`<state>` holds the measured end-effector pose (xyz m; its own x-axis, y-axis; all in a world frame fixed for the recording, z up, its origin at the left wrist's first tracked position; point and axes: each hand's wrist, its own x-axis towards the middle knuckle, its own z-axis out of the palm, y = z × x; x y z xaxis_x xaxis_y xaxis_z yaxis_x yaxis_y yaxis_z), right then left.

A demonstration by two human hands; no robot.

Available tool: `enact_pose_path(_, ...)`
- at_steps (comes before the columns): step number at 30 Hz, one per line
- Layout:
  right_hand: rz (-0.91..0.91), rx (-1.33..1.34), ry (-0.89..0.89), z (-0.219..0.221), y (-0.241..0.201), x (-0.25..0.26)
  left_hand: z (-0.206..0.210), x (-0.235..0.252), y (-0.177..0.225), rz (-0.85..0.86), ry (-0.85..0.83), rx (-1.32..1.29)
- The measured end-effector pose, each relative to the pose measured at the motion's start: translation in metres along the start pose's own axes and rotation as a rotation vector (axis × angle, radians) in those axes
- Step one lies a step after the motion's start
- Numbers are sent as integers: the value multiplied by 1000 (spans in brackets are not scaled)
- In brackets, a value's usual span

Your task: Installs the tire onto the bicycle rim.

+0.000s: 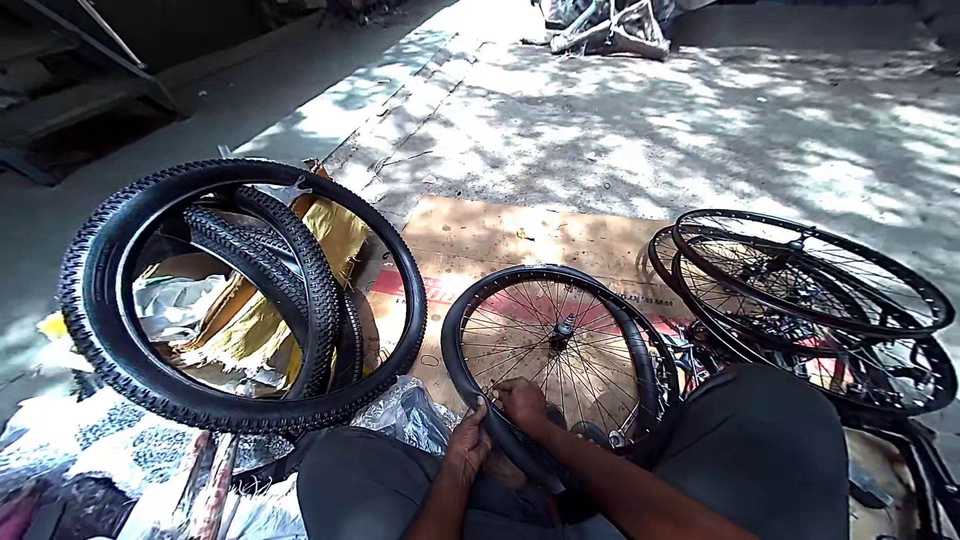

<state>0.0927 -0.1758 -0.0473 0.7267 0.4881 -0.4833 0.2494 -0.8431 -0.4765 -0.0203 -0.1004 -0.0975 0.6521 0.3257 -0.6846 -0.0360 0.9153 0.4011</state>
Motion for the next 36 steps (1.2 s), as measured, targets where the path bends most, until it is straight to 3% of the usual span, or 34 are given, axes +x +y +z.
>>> enact_pose_path(6, -225, -7, -109, -18, 7, -1, 2, 1, 7, -26, -38, -11)
enact_pose_path(13, -374, -305, -123, -35, -4, 15, -1, 3, 10, -9, -147, 22)
enact_pose_path(17, -395, -308, -64, -25, 9, 14, 0, 2, 13, -7, -134, 23)
enact_pose_path(26, -280, 92, -10, -21, 16, 21, 1, 8, 12, 10, -132, -28)
enact_pose_path(36, -416, -211, -61, -21, 14, 12, 2, 7, 13, 10, -131, -13)
